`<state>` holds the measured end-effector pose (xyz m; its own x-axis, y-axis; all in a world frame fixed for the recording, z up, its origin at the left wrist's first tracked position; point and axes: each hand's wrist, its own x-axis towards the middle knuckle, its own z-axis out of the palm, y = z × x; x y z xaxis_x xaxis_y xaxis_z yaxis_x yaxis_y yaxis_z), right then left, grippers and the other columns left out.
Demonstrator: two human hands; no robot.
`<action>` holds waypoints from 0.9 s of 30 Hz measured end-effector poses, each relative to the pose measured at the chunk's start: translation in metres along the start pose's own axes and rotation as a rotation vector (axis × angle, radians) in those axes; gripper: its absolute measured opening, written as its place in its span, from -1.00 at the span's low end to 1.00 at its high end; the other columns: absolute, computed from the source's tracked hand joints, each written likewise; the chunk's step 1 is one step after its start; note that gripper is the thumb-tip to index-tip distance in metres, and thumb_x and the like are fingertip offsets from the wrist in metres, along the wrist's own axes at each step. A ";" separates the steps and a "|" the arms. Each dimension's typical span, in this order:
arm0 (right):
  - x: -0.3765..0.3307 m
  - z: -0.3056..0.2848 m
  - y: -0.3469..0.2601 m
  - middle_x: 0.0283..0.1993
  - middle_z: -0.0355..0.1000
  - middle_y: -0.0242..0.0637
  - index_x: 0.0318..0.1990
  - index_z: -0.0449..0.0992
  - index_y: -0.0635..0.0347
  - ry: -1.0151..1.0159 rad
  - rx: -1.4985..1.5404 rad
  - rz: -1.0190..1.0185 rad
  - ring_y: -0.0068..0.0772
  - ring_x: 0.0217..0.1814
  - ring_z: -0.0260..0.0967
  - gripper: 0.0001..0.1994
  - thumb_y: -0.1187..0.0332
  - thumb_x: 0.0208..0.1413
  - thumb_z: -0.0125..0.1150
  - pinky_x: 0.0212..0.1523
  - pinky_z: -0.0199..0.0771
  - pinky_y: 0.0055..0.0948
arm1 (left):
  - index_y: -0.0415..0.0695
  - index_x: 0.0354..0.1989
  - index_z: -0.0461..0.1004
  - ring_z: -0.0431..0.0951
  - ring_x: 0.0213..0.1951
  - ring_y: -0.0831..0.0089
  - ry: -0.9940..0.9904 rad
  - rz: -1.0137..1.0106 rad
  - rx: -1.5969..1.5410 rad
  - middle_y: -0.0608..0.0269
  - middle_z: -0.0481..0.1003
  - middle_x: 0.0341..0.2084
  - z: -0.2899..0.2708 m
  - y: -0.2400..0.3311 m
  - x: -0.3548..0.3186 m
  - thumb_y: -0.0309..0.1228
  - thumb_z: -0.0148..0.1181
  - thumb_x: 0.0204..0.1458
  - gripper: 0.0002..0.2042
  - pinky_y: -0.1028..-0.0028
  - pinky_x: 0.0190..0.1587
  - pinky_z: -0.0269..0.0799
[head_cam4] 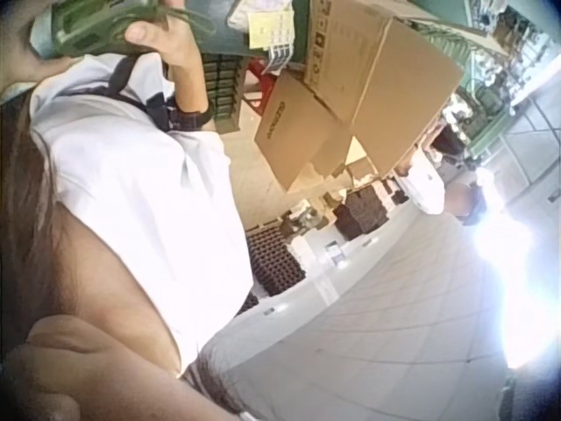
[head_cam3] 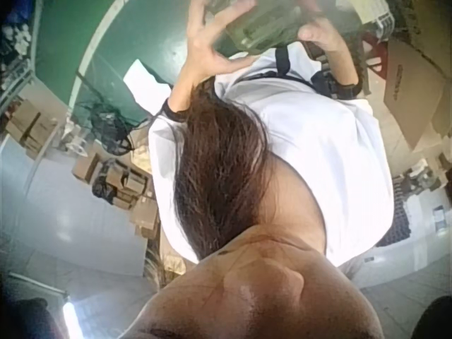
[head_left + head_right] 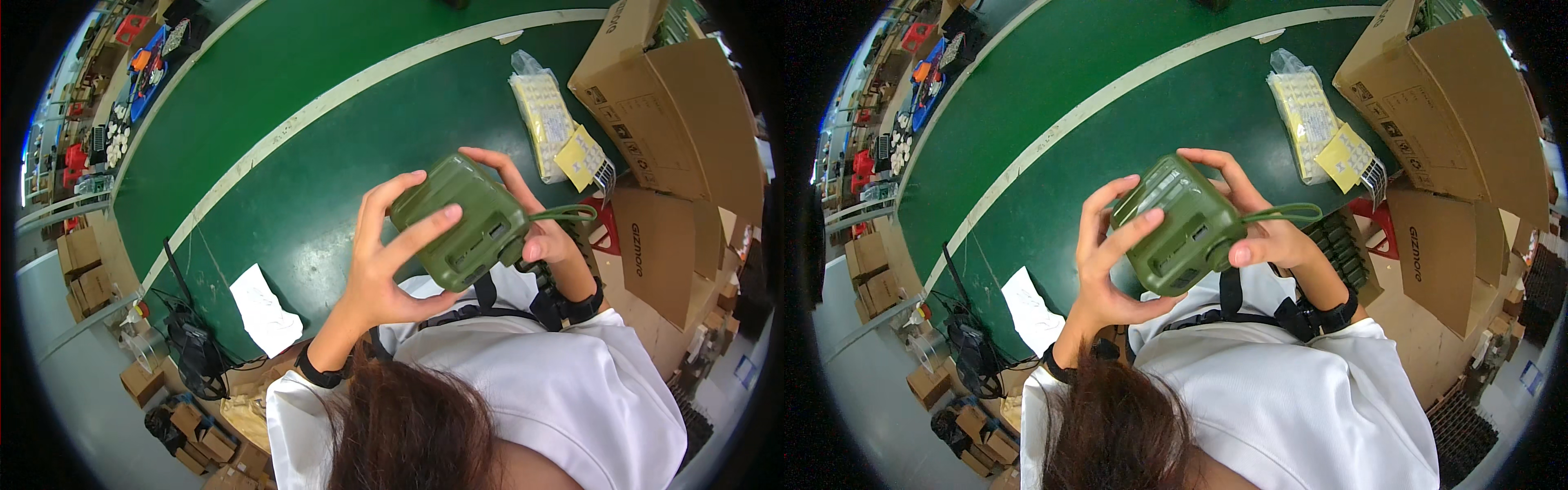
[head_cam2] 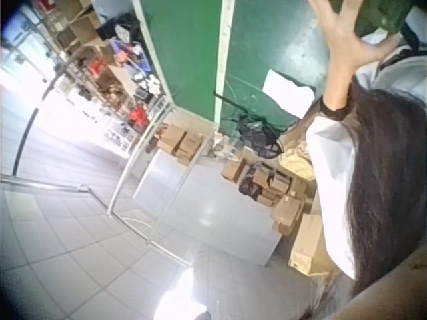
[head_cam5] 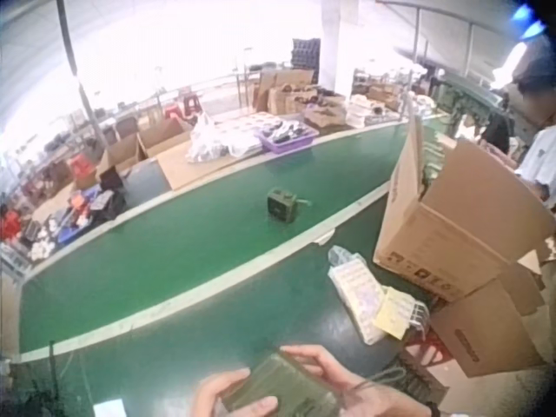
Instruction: The recorder is inspecting and packing small green electronic devices into cardboard boxes in a warehouse setting.
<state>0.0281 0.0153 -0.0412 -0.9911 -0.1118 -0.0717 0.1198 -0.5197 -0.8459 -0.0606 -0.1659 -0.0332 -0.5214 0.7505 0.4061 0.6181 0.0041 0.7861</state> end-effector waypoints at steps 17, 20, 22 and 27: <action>0.002 -0.001 0.006 -0.26 0.16 -0.37 -0.20 0.18 0.22 0.183 -0.309 -0.044 -0.61 -0.24 0.17 -0.53 0.21 -0.17 0.30 -0.17 0.19 -0.59 | -0.27 -0.09 0.29 0.35 -0.18 0.46 0.256 -0.853 -0.753 0.19 0.37 -0.23 0.019 -0.011 -0.022 0.18 -0.29 0.02 -0.34 0.48 -0.09 0.23; 0.000 -0.002 0.006 -0.25 0.17 -0.38 -0.21 0.17 0.19 0.163 -0.278 -0.026 -0.61 -0.23 0.17 -0.52 0.23 -0.20 0.32 -0.16 0.20 -0.57 | -0.26 0.00 0.23 0.36 -0.07 0.34 0.203 -0.884 -0.737 0.08 0.35 -0.10 0.019 -0.010 -0.026 0.25 -0.32 -0.02 -0.26 0.39 0.01 0.22; -0.001 0.000 0.008 -0.24 0.17 -0.38 -0.22 0.17 0.18 0.172 -0.266 -0.026 -0.60 -0.22 0.18 -0.53 0.25 -0.21 0.33 -0.16 0.20 -0.57 | -0.27 0.00 0.24 0.37 -0.07 0.34 0.215 -0.919 -0.750 0.08 0.35 -0.10 0.019 -0.010 -0.029 0.25 -0.32 -0.02 -0.26 0.39 0.01 0.22; 0.000 0.002 0.008 -0.25 0.20 -0.37 -0.16 0.18 0.22 0.242 -0.232 -0.093 -0.58 -0.21 0.20 -0.49 0.31 -0.24 0.33 -0.15 0.22 -0.56 | -0.27 0.00 0.23 0.38 -0.08 0.34 0.173 -0.951 -0.880 0.08 0.35 -0.09 0.013 0.002 -0.016 0.12 -0.32 0.06 -0.36 0.38 0.00 0.23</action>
<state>0.0291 0.0094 -0.0466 -0.9853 0.1457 -0.0888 0.0400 -0.3091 -0.9502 -0.0435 -0.1689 -0.0443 -0.6475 0.5990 -0.4711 -0.5870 0.0021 0.8095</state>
